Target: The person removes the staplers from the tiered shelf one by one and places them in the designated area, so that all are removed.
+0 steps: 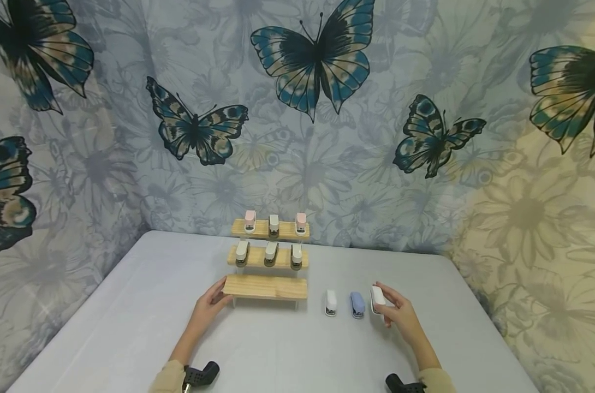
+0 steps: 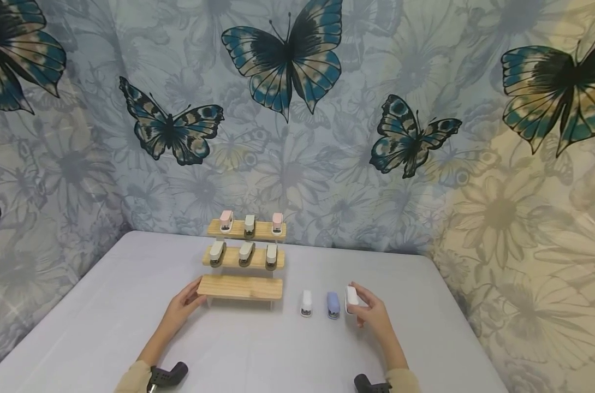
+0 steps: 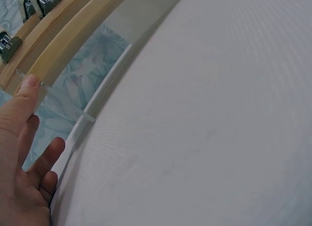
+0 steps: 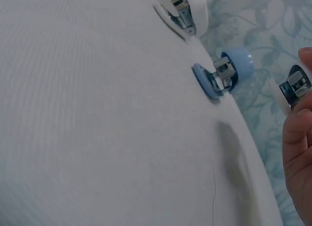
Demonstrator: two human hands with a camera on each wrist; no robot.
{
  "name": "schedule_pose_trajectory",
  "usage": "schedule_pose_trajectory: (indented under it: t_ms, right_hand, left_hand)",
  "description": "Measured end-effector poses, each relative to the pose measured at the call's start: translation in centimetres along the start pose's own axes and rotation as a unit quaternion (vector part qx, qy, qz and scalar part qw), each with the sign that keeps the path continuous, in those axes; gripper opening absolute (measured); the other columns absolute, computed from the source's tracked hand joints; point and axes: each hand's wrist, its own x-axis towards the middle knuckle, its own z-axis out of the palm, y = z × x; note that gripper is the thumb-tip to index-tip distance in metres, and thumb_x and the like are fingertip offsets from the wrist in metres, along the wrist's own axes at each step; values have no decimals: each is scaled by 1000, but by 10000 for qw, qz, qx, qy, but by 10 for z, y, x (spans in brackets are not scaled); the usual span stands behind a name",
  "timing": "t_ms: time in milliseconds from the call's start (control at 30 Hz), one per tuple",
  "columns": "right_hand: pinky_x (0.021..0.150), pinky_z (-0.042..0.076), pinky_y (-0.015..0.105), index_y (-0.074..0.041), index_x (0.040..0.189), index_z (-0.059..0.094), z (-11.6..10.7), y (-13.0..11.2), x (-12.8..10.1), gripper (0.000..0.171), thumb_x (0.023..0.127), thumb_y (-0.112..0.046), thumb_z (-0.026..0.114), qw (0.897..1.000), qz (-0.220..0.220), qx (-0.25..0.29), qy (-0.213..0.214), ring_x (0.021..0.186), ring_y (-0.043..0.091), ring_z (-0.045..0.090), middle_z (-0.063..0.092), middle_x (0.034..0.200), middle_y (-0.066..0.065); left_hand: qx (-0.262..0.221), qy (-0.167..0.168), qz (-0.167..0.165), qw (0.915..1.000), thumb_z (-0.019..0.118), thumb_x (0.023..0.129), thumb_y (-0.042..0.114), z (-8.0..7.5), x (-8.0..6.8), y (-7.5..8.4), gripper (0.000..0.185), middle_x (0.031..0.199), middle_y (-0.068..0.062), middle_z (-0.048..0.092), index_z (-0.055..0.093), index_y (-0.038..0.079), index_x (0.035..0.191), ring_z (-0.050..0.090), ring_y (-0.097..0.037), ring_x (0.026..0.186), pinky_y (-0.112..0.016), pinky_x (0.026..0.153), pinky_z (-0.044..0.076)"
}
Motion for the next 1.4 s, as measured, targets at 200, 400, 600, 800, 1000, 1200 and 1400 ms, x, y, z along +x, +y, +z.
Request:
schedule_pose_trajectory:
  t_ms: [200, 400, 600, 800, 1000, 1200, 1400]
  right_hand:
    - [33, 38, 29, -10, 117, 37, -11, -1, -3, 49, 73, -16, 56, 9996, 262, -100, -85, 40, 11, 38, 35, 115, 17]
    - [32, 38, 31, -10, 116, 39, -11, 11, 4, 50, 71, -15, 59, 9985, 408, -338, -112, 36, 14, 40, 37, 114, 18]
    - [34, 40, 32, -9, 116, 40, -2, 21, 12, 52, 69, -17, 61, 9963, 619, -554, -223, 38, 17, 42, 36, 115, 19]
    - [34, 40, 32, -9, 116, 39, -5, 23, 13, 53, 68, -16, 61, 9948, 688, -729, -152, 39, 20, 44, 35, 115, 20]
    - [37, 41, 33, -10, 117, 38, -9, 27, 14, 54, 69, -16, 60, 9938, 784, -742, -248, 41, 21, 45, 34, 116, 18]
    - [38, 42, 33, -9, 118, 37, -14, 23, 14, 54, 70, -16, 60, 9936, 739, -825, -209, 42, 21, 45, 35, 115, 18]
    - [38, 42, 34, -8, 117, 37, -22, 23, 15, 53, 70, -18, 59, 9905, 888, -1022, -258, 42, 21, 45, 38, 110, 19]
  left_hand:
    - [15, -56, -75, 10000, 58, 68, 35, 4, 0, 3, 53, 116, 6, 38, 39, 23, 116, 41, -12, 97, -32, 80, 35]
    - [121, -159, -147, 9997, 56, 70, 36, -5, -2, 4, 53, 118, 3, 37, 36, 23, 117, 40, -16, 98, -33, 80, 35]
    - [175, -189, -164, 9995, 55, 71, 34, -14, -7, 1, 54, 120, -1, 34, 34, 21, 119, 35, -19, 103, -37, 83, 31]
    - [-133, -112, -140, 9998, 57, 70, 32, -11, -5, 1, 53, 119, 3, 35, 37, 20, 117, 36, -15, 103, -34, 84, 30]
    - [-28, -144, -108, 9998, 56, 70, 33, -8, -3, 2, 53, 119, 2, 35, 35, 21, 118, 35, -16, 104, -33, 84, 30]
    - [-130, -164, 5, 9998, 57, 70, 33, -5, 0, 3, 53, 119, 3, 35, 36, 21, 117, 35, -13, 103, -28, 84, 31]
    - [-149, -206, 94, 9996, 57, 71, 32, -2, 1, 4, 52, 119, 1, 35, 36, 19, 118, 35, -15, 103, -29, 84, 31]
